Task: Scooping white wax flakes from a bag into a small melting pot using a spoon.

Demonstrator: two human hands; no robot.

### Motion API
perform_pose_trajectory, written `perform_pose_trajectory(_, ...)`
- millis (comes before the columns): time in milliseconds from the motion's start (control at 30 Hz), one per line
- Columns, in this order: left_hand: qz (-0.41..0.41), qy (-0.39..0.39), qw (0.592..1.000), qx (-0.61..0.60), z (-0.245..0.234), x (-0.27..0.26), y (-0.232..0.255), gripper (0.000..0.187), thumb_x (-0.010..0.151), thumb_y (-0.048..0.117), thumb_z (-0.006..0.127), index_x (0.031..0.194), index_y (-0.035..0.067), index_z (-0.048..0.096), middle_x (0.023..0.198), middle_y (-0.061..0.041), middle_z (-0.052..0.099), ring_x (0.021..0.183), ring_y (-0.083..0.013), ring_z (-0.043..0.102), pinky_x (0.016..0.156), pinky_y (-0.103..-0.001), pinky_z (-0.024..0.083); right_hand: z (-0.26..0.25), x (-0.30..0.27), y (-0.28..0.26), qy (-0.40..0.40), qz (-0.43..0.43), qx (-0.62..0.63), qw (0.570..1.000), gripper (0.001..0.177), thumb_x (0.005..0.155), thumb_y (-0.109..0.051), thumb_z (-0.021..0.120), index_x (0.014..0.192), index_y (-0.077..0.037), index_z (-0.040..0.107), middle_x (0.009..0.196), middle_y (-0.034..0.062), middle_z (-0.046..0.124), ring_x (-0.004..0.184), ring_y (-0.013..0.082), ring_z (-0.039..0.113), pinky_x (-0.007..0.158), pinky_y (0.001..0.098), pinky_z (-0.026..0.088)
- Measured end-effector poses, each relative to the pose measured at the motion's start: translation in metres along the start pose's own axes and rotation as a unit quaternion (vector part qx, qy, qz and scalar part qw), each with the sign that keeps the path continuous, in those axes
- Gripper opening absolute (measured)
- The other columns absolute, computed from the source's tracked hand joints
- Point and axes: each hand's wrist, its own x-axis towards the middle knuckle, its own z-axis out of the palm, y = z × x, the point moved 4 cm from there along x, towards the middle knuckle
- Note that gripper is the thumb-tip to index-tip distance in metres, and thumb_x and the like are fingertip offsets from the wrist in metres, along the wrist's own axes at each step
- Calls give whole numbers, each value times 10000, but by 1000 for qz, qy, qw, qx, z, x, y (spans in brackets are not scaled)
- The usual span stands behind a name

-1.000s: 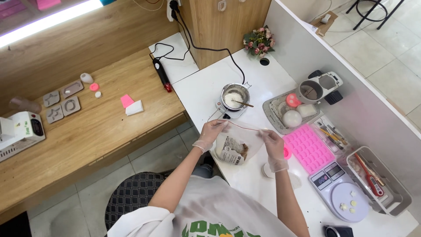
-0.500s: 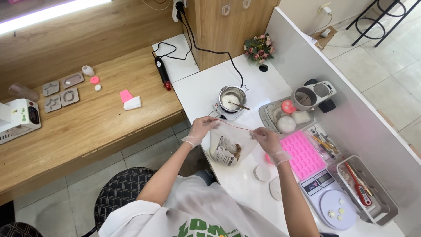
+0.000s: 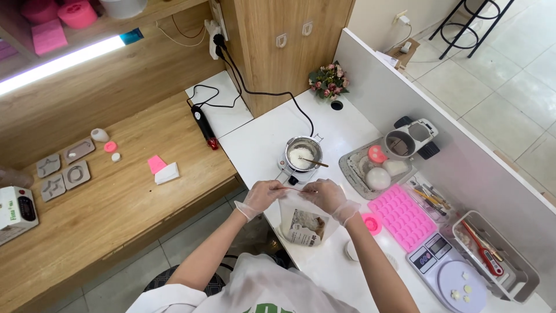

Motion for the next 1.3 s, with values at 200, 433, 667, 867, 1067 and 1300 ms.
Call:
perform_pose_trajectory(200,72,-13,992,-100,-7,-17,31,93,905,158,721,891,72,756,740,-104,738,740,-177,711,747,-340,548,2,-4,-3,68,-56,15,996,252,826,-479,751,1038,-346,780,945,11,735,1011,296,690,861,452,605)
perform_pose_trajectory(433,167,9,985,-41,-6,-3,29,106,911,193,700,818,143,710,665,-40,744,667,-168,715,679,-300,536,4,-2,-14,212,-173,-23,962,98,829,-367,776,873,-285,746,750,-33,686,858,209,700,718,374,611)
perform_pose_trajectory(667,112,-56,992,24,-3,6,26,112,915,315,650,911,219,707,809,29,770,905,-186,730,883,-371,527,-60,-34,-26,215,-142,-9,966,298,837,-405,777,1117,-314,731,996,-31,747,1026,210,688,918,402,526)
perform_pose_trajectory(867,97,-69,993,28,-2,10,27,127,930,318,629,920,222,712,840,42,780,943,-187,732,944,-389,496,-103,-82,36,548,76,238,798,415,982,-110,722,1377,-154,600,1317,97,642,1267,324,564,1091,489,428)
perform_pose_trajectory(1067,114,-57,991,34,-5,11,34,152,909,302,651,902,169,723,787,28,761,769,-174,667,800,-350,507,-75,-151,135,711,182,318,600,422,1050,-46,644,1442,-91,496,1407,155,577,1281,314,563,1097,420,446)
perform_pose_trajectory(1300,120,-58,990,56,-9,5,49,199,891,282,648,901,99,728,753,5,745,629,-163,626,677,-311,514,-37,-251,195,806,316,271,420,271,1060,-179,551,1311,-78,559,1307,78,653,1265,226,637,1111,315,503)
